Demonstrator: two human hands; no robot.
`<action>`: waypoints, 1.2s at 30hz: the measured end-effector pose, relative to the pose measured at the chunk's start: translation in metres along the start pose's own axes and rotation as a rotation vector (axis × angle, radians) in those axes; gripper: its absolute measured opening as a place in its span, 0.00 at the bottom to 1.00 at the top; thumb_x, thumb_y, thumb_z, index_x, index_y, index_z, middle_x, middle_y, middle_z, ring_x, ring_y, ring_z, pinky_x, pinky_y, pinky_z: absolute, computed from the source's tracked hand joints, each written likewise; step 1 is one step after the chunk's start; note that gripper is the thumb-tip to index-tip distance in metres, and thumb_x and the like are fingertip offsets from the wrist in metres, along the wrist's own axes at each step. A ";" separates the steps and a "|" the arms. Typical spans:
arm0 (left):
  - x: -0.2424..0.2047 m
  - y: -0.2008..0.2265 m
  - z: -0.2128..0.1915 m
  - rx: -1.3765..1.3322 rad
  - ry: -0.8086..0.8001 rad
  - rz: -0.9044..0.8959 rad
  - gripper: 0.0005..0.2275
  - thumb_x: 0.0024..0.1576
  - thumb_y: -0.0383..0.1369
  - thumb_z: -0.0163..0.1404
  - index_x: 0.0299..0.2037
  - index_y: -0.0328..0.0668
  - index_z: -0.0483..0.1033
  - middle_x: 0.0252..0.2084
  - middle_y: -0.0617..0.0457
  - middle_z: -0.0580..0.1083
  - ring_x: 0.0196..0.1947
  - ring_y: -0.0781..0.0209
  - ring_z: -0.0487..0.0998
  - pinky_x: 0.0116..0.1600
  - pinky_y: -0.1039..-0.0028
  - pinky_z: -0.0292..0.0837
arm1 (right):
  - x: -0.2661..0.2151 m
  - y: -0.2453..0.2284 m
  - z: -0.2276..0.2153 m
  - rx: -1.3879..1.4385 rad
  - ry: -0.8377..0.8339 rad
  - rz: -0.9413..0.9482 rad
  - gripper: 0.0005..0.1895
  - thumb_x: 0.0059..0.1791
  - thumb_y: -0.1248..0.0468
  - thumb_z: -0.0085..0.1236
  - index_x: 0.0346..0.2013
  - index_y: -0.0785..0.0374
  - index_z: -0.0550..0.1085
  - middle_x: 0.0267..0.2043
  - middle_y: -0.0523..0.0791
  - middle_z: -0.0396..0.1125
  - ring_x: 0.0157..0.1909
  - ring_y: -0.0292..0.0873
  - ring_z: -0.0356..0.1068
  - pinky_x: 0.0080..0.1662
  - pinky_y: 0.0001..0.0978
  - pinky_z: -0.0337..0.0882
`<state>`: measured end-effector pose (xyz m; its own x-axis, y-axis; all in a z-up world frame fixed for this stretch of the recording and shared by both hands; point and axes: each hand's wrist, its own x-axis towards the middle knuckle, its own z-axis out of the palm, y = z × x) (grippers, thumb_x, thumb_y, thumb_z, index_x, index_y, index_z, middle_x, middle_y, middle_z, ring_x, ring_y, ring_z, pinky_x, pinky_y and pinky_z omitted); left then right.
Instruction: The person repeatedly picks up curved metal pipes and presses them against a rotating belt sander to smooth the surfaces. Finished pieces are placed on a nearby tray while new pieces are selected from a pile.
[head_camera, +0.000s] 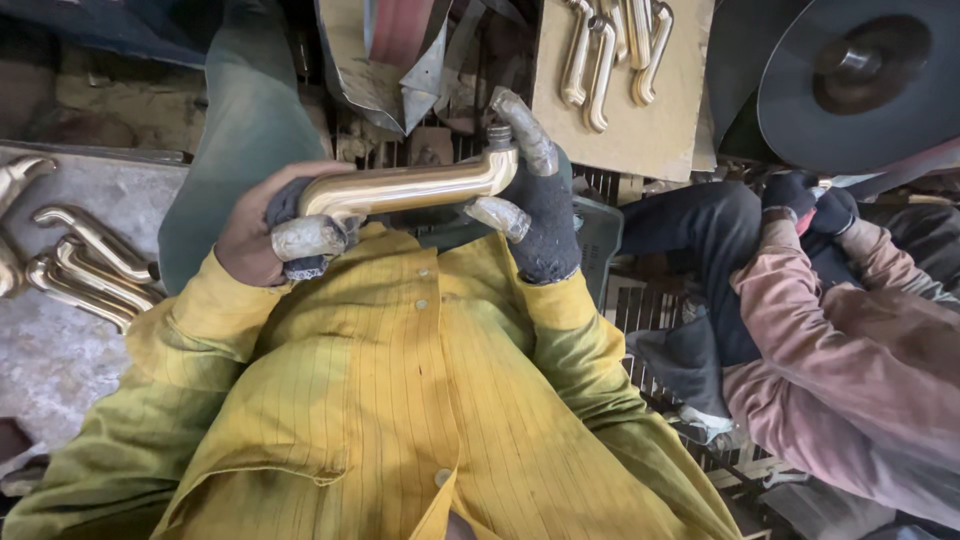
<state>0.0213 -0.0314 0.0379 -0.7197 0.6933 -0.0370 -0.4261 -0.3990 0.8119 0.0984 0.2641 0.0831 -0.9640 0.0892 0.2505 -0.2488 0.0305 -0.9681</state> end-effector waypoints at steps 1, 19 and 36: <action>-0.002 0.001 0.003 -0.003 -0.015 0.016 0.32 0.58 0.38 0.62 0.68 0.26 0.65 0.54 0.42 0.76 0.50 0.59 0.80 0.56 0.73 0.78 | -0.001 -0.002 0.000 -0.059 0.000 -0.009 0.43 0.48 0.63 0.70 0.75 0.63 0.60 0.77 0.46 0.56 0.75 0.43 0.56 0.77 0.37 0.60; -0.008 0.016 0.020 0.239 0.061 0.121 0.24 0.56 0.29 0.62 0.61 0.30 0.68 0.55 0.46 0.75 0.51 0.62 0.78 0.55 0.73 0.77 | -0.016 -0.003 0.007 0.239 -0.005 0.057 0.48 0.46 0.73 0.68 0.77 0.62 0.54 0.76 0.46 0.54 0.65 0.47 0.68 0.65 0.39 0.71; 0.022 -0.035 0.027 0.929 -0.116 0.201 0.32 0.48 0.38 0.68 0.59 0.36 0.65 0.53 0.43 0.72 0.53 0.55 0.75 0.55 0.66 0.71 | -0.005 0.025 0.056 0.512 0.151 0.479 0.26 0.56 0.54 0.53 0.56 0.77 0.68 0.47 0.53 0.72 0.47 0.46 0.73 0.51 0.37 0.75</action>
<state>0.0350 0.0137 0.0248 -0.6518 0.7389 0.1706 0.3404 0.0841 0.9365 0.0921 0.2083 0.0570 -0.9640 0.1134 -0.2405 0.1501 -0.5143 -0.8444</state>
